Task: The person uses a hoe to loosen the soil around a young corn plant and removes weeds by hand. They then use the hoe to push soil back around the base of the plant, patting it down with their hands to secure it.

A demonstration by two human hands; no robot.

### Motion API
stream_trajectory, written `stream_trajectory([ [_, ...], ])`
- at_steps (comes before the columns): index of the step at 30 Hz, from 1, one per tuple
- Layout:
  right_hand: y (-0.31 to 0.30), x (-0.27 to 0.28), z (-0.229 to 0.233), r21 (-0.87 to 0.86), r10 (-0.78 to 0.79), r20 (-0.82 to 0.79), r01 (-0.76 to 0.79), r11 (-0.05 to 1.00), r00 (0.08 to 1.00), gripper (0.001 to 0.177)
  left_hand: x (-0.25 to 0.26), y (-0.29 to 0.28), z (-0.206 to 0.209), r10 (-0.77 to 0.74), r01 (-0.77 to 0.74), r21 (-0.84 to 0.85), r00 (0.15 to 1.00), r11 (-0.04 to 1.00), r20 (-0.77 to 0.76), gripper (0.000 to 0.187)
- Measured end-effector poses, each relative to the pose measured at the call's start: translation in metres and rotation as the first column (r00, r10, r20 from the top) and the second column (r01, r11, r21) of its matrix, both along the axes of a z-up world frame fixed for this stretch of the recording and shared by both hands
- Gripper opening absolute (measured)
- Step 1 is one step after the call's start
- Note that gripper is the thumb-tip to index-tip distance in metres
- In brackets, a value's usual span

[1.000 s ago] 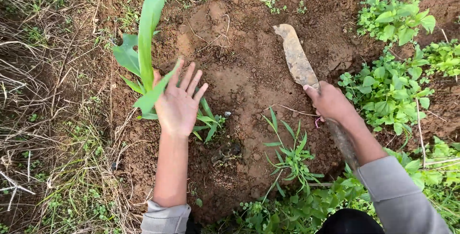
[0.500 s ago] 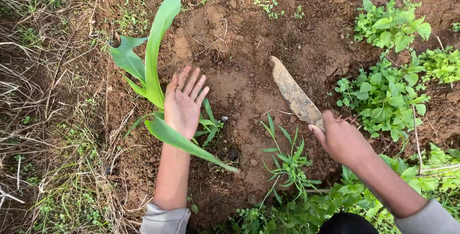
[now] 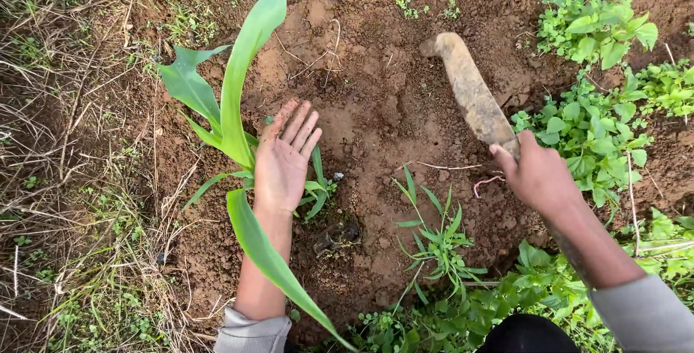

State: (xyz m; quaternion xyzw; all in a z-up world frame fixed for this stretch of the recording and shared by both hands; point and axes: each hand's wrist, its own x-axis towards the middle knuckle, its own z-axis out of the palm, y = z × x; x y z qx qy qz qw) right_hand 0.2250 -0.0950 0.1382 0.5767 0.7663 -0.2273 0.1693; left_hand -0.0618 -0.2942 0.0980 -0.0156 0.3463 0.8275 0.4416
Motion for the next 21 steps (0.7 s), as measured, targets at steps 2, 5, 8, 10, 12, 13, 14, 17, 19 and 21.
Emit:
stream_trajectory([
  [2,0.02,0.003,-0.035,0.088,0.057,-0.047,-0.053,0.995,0.997,0.041,0.003,-0.005,0.0,-0.03,0.03,0.006,0.996,1.0,-0.085,0.052],
  [5,0.006,-0.01,-0.04,0.112,0.104,-0.111,-0.091,0.99,0.988,0.046,0.004,-0.009,-0.004,-0.064,0.059,-0.032,0.979,0.998,-0.192,0.054],
  [8,-0.02,-0.019,-0.025,-0.005,0.086,-0.118,-0.087,0.996,0.989,0.042,0.01,-0.014,0.003,-0.083,0.06,-0.1,0.968,0.993,-0.235,0.053],
  [10,-0.027,-0.015,-0.019,-0.037,0.087,-0.114,-0.091,0.995,0.99,0.042,0.009,-0.009,0.007,-0.087,0.059,-0.111,0.959,0.992,-0.268,0.051],
  [12,-0.04,0.004,-0.022,-0.116,0.111,-0.118,-0.124,0.986,0.987,0.038,0.01,-0.008,0.0,-0.101,0.068,-0.126,0.957,0.99,-0.271,0.05],
  [13,-0.05,0.011,-0.021,-0.116,0.106,-0.112,-0.119,0.986,0.988,0.038,0.011,-0.007,0.0,-0.105,0.073,-0.125,0.958,0.989,-0.267,0.05],
  [14,-0.06,0.019,-0.02,-0.1,0.158,-0.091,-0.166,0.981,0.983,0.036,0.013,-0.006,0.001,-0.1,0.071,-0.12,0.961,0.99,-0.256,0.05],
  [17,-0.081,0.033,-0.014,-0.039,0.264,0.0,-0.264,0.964,0.965,0.033,0.011,-0.003,-0.005,-0.098,0.071,-0.113,0.964,0.991,-0.248,0.049],
  [19,-0.092,0.036,-0.007,-0.009,0.321,0.071,-0.321,0.947,0.945,0.032,0.009,-0.003,-0.009,-0.097,0.068,-0.122,0.965,0.99,-0.246,0.049],
  [21,-0.1,0.037,0.006,0.0,0.281,0.184,-0.286,0.958,0.942,0.027,0.009,-0.003,-0.007,-0.099,0.057,-0.161,0.958,0.985,-0.269,0.048],
])
